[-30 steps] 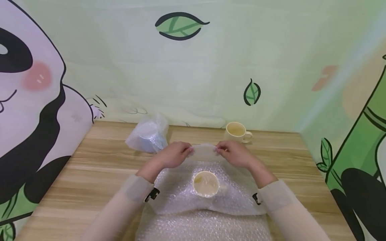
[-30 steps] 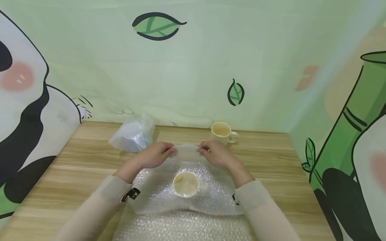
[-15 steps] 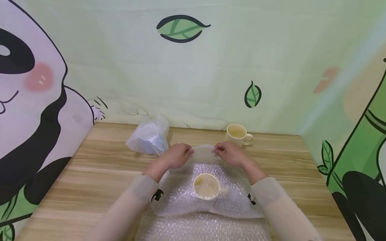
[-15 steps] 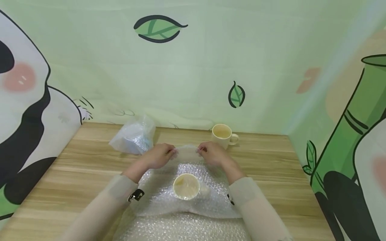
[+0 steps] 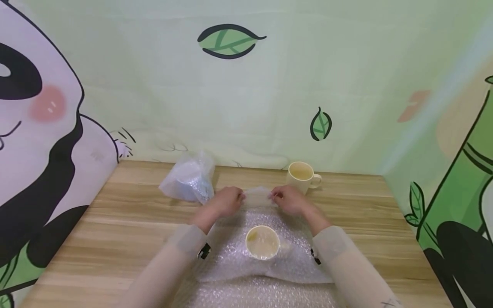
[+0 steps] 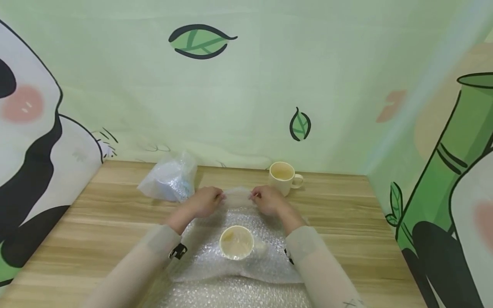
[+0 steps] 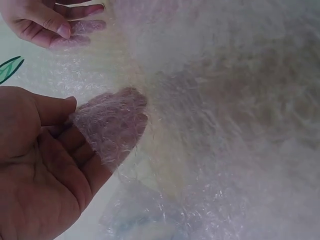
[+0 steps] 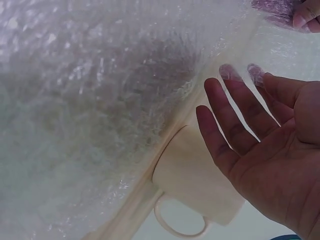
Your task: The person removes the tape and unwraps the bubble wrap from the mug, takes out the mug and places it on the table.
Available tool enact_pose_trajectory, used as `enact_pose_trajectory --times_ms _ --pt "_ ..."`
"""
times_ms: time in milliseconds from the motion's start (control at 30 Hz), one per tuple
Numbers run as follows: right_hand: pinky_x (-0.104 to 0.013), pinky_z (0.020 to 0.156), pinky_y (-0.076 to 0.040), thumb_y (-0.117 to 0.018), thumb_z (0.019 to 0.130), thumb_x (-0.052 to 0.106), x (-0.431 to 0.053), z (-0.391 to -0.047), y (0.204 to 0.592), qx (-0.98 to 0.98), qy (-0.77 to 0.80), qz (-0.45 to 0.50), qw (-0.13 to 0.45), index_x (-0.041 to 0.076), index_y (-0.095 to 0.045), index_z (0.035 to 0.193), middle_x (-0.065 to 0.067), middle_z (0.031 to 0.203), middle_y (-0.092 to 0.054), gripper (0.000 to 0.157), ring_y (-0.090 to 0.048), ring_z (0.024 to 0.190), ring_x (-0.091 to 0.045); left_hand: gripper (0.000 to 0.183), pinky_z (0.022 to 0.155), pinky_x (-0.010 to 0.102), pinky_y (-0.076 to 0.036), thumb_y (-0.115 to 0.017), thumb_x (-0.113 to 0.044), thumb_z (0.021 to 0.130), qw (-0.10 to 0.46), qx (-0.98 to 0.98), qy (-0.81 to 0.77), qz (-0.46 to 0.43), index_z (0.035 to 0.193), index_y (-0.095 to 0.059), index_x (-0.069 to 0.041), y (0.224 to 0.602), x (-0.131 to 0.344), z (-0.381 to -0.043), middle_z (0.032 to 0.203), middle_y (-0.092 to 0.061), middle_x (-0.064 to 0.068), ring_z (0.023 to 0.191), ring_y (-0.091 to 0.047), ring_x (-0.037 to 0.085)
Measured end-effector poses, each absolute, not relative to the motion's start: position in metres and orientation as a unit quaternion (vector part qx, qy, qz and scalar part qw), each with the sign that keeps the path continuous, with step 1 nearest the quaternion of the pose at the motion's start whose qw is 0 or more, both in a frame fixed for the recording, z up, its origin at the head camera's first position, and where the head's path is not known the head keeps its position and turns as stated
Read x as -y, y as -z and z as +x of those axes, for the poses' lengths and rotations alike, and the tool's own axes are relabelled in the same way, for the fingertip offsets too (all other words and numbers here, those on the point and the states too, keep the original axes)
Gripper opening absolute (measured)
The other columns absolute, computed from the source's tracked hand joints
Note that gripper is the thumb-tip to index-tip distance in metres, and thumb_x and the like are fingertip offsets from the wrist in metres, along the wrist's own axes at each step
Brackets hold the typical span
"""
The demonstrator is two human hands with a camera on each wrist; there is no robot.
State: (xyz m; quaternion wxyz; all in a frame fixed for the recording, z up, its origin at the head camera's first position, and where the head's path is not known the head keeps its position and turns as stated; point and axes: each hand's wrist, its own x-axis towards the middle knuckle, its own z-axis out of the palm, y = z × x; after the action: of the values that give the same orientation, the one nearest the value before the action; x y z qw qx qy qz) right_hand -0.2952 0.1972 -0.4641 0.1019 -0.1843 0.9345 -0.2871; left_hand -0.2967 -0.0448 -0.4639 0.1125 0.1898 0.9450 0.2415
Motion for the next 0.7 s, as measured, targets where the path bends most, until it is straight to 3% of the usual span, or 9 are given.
enact_pose_trajectory --times_ms 200,367,533,700 --pt "-0.048 0.101 -0.055 -0.055 0.104 0.012 -0.197 -0.294 0.473 -0.937 0.279 -0.17 0.121 0.001 -0.072 0.122 -0.018 0.116 -0.075 0.027 -0.069 0.11 -0.032 0.029 0.095 0.048 -0.058 -0.05 -0.018 0.109 0.122 -0.951 -0.228 0.169 0.1 -0.072 -0.001 0.473 0.041 -0.297 0.095 -0.072 0.015 0.093 -0.069 0.03" --pt "-0.052 0.108 -0.051 -0.052 0.105 0.013 -0.197 -0.292 0.473 -0.933 0.295 -0.152 0.142 -0.002 -0.06 0.139 -0.024 0.127 -0.07 0.037 -0.065 0.122 -0.038 0.021 0.098 0.046 -0.057 -0.056 -0.005 0.1 0.104 -0.963 -0.193 0.154 0.11 -0.072 0.004 0.479 0.038 -0.302 0.108 -0.068 0.019 0.101 -0.067 0.034" --pt "-0.053 0.11 -0.05 -0.052 0.105 0.013 -0.199 -0.291 0.469 -0.922 0.322 -0.145 0.157 -0.001 -0.052 0.146 -0.026 0.132 -0.066 0.043 -0.063 0.126 -0.04 0.047 0.104 0.05 -0.054 -0.065 0.003 0.09 0.082 -0.973 -0.18 0.122 0.137 -0.06 0.004 0.48 0.038 -0.306 0.131 -0.06 0.023 0.116 -0.061 0.042" --pt "-0.054 0.113 -0.048 -0.051 0.106 0.013 -0.205 -0.292 0.465 -0.91 0.342 -0.162 0.172 -0.002 -0.043 0.153 -0.03 0.138 -0.06 0.05 -0.059 0.131 -0.043 0.067 0.108 0.052 -0.05 -0.066 0.002 0.092 0.051 -0.975 -0.184 0.113 0.154 -0.043 0.0 0.474 0.039 -0.307 0.144 -0.049 0.023 0.127 -0.052 0.047"
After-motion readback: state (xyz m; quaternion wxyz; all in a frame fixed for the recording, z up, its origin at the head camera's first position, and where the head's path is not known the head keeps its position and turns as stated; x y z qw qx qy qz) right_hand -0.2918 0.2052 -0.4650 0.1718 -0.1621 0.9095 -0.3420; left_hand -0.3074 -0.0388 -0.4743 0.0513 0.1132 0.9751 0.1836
